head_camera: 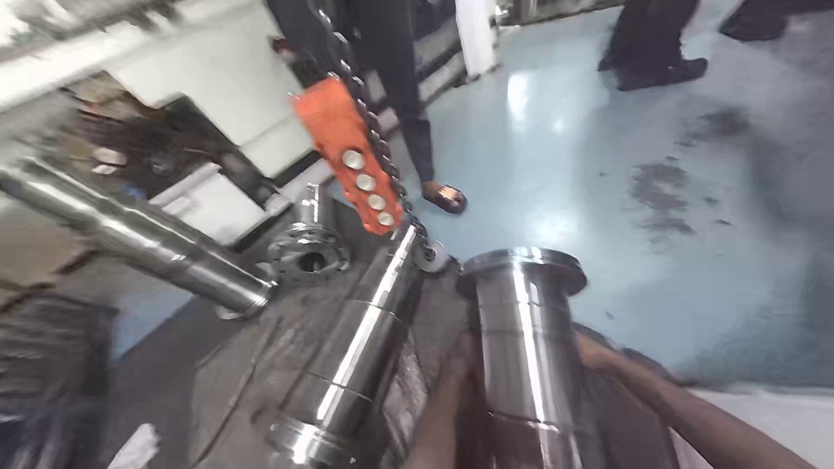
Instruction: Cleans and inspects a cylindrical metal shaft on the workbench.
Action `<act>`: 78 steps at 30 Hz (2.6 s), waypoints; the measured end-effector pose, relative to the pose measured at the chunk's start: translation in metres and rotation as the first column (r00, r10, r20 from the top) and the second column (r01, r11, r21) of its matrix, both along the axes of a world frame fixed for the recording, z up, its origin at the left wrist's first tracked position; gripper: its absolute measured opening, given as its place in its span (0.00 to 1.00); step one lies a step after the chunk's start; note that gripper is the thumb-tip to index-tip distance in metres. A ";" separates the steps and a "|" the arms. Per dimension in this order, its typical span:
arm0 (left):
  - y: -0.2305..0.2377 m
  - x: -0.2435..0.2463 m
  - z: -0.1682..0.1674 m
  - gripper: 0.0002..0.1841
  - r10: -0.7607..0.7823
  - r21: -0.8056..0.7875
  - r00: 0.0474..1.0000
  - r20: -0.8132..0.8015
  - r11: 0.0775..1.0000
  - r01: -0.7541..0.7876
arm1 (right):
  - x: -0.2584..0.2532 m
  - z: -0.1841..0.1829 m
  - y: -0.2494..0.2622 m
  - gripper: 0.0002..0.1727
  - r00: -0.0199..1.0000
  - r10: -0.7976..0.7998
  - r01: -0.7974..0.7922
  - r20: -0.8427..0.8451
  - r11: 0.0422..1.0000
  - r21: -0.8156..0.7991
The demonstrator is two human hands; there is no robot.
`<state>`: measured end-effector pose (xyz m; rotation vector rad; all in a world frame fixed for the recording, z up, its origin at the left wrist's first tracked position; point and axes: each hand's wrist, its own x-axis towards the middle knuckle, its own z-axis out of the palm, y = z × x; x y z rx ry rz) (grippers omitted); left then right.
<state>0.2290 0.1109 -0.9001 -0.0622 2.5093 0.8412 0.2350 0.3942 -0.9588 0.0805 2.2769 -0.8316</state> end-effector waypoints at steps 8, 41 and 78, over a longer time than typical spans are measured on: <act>0.010 -0.020 -0.005 0.21 -0.180 -0.392 0.979 0.094 0.897 0.203 | 0.008 0.003 0.014 0.18 0.994 0.067 -0.056 0.086 0.990 -0.128; -0.018 0.002 0.036 0.26 -0.428 -0.607 0.881 0.199 0.653 0.454 | 0.282 0.053 -0.026 0.31 0.977 -0.122 0.043 0.173 0.914 0.404; -0.041 -0.035 0.045 0.13 0.240 -0.227 0.842 -0.483 0.894 -0.386 | 0.138 0.077 0.019 0.15 0.967 -0.236 0.255 -0.097 0.909 0.330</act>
